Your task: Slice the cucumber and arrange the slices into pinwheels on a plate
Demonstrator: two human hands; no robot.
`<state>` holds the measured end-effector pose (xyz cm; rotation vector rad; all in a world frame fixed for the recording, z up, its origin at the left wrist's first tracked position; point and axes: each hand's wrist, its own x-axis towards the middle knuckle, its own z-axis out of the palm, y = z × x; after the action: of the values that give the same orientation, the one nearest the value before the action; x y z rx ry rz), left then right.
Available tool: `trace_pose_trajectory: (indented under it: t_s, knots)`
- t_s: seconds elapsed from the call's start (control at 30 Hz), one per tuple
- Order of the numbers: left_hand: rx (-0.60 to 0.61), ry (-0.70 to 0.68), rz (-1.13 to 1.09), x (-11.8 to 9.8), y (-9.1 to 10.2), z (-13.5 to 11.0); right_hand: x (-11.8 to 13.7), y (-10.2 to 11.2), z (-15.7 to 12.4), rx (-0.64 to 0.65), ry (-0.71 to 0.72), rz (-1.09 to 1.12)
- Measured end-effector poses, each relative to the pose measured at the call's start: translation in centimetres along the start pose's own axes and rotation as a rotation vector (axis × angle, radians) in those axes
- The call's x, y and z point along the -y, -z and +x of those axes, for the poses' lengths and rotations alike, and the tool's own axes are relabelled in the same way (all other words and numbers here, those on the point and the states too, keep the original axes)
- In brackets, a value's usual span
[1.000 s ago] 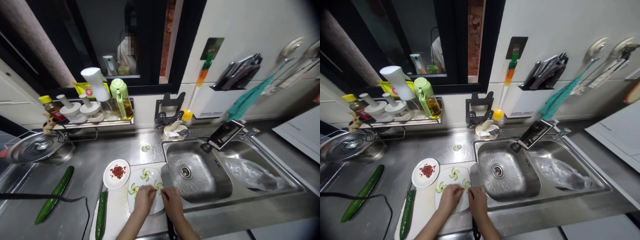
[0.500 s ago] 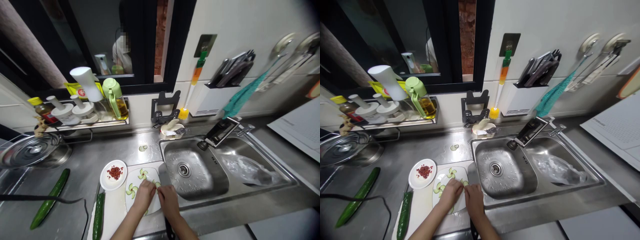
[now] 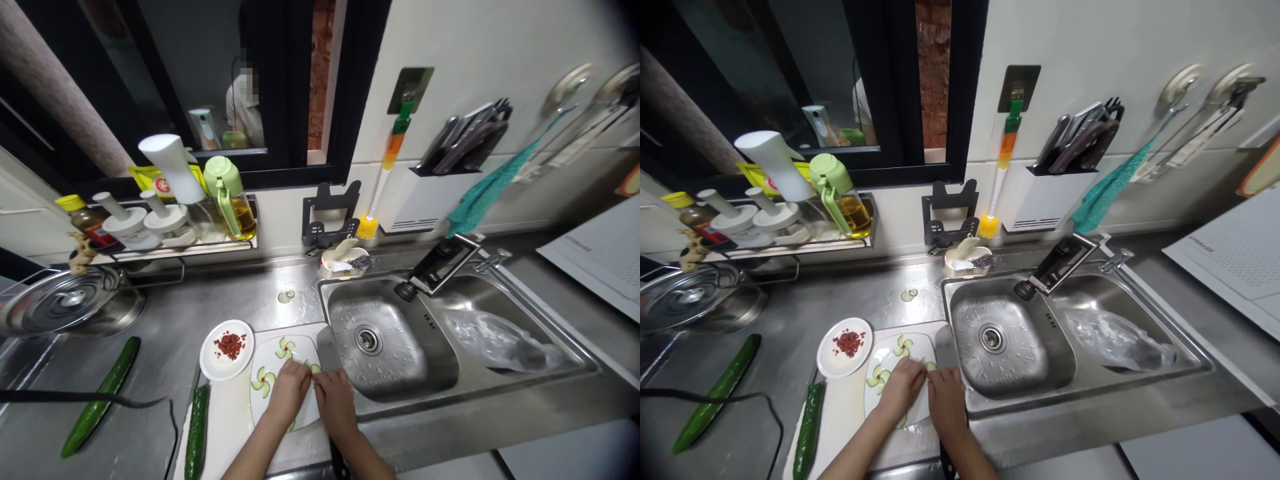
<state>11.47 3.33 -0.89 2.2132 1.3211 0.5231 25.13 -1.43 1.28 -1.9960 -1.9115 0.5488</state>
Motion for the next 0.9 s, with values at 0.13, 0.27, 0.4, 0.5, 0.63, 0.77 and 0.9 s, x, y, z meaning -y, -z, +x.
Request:
trace_pose_trajectory:
  t_s: [0.13,0.27,0.4,0.5,0.63,0.77,0.9]
  knots:
    - [-0.018,0.075,-0.069,0.2,-0.4,-0.1,0.0,-0.1,0.1,0.005,0.005,0.02]
    - [-0.039,0.143,-0.156,0.1,-0.4,-0.1,-0.1,-0.1,0.0,0.006,-0.003,0.032]
    - [-0.035,0.186,-0.19,-0.1,-0.2,-0.3,-0.1,0.2,-0.1,0.0,-0.003,0.039]
    - [-0.036,0.212,-0.205,-0.1,-0.2,-0.4,-0.1,0.3,-0.2,-0.005,-0.006,0.033]
    - [-0.047,0.226,-0.241,-0.2,-0.3,-0.4,-0.1,0.2,-0.3,-0.003,-0.006,0.017]
    - [-0.054,0.221,-0.26,-0.5,-0.2,-0.3,-0.2,0.1,-0.3,-0.003,0.006,0.002]
    - [-0.039,0.215,-0.269,-1.0,0.1,0.0,-0.1,0.1,-0.2,0.016,0.014,-0.014]
